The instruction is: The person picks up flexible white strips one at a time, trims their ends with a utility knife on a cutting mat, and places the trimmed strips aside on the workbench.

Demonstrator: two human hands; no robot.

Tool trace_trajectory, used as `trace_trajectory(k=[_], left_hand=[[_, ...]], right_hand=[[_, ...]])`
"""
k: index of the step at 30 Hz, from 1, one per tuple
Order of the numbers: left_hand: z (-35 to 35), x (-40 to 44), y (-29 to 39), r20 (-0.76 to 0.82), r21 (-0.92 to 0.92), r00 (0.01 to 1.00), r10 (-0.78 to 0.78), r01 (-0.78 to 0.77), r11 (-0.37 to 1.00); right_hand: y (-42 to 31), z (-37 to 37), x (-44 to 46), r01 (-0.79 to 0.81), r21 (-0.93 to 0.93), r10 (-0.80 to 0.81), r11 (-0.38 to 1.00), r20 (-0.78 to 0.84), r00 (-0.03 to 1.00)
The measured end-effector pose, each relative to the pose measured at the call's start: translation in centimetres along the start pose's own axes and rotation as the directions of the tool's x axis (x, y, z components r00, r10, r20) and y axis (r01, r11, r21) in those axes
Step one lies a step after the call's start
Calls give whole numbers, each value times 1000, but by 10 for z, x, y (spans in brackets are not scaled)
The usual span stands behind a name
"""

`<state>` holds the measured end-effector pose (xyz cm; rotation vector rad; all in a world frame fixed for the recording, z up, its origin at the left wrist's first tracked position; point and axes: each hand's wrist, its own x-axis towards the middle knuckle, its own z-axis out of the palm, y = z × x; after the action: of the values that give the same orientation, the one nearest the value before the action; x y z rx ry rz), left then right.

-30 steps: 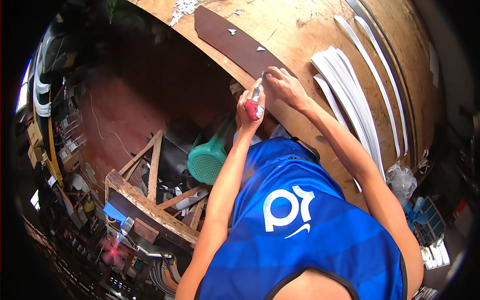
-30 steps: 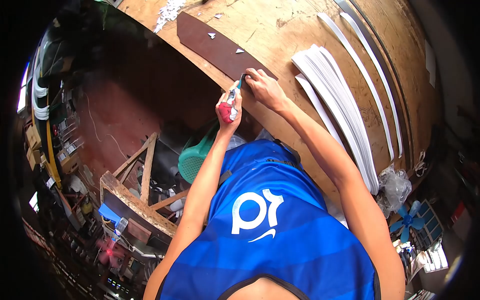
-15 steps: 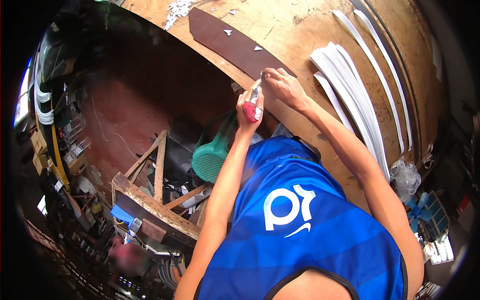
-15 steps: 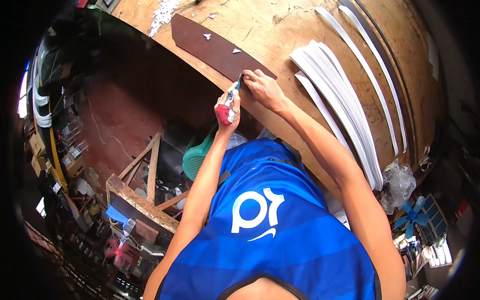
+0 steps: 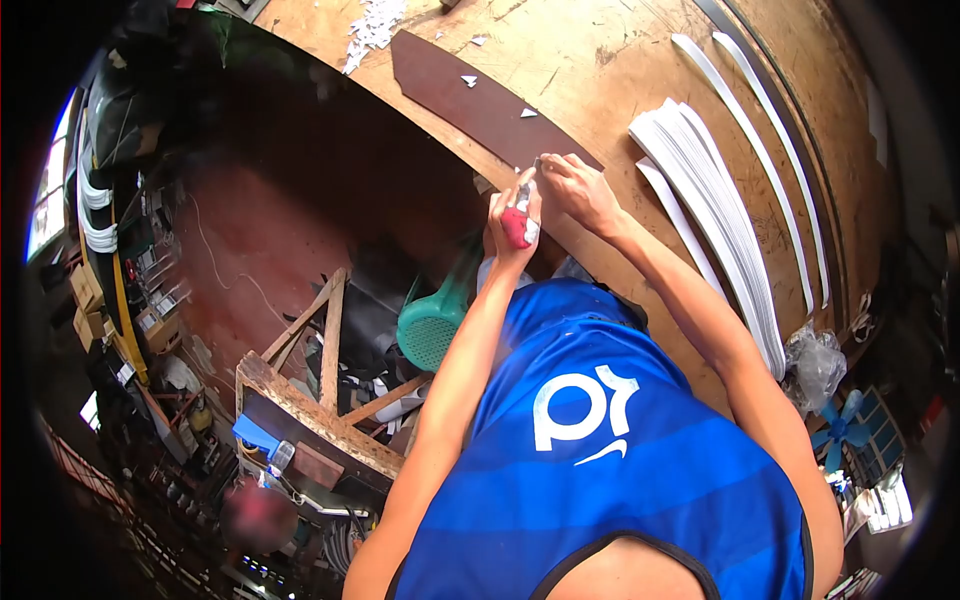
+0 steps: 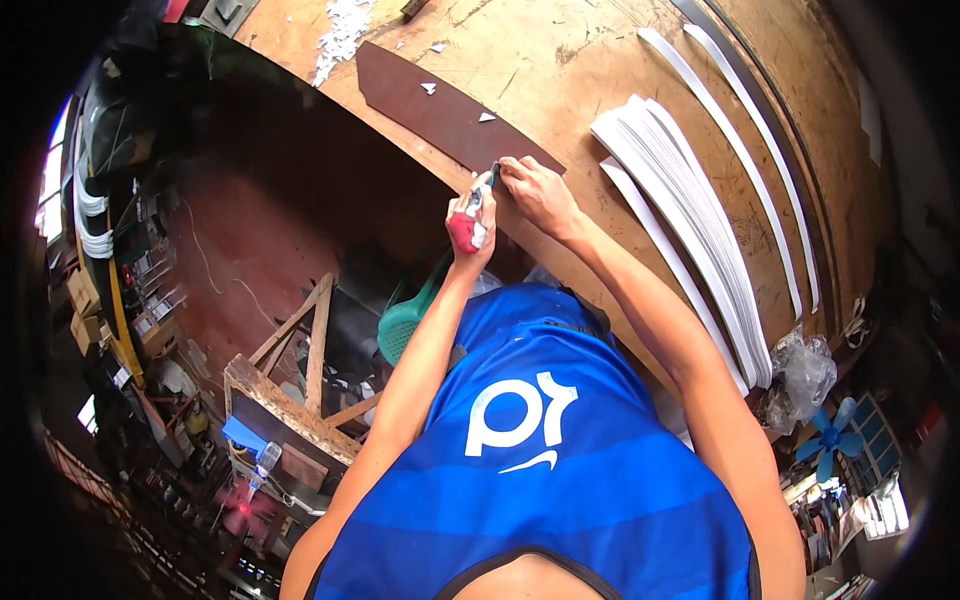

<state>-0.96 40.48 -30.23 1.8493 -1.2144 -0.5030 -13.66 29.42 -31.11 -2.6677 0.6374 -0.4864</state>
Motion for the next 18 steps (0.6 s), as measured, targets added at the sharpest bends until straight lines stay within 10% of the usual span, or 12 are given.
trace_trajectory(k=[6,18], left_hand=[[-18,-4,-10,150,-341,971,-186,227,912],[-56,93,-40,465,-475,885,-23,272,837]], right_hand=[[-9,-8,4,-106,80,108,991,-16,994],[-35,-4,7,-403,64,407,913,-74,910]])
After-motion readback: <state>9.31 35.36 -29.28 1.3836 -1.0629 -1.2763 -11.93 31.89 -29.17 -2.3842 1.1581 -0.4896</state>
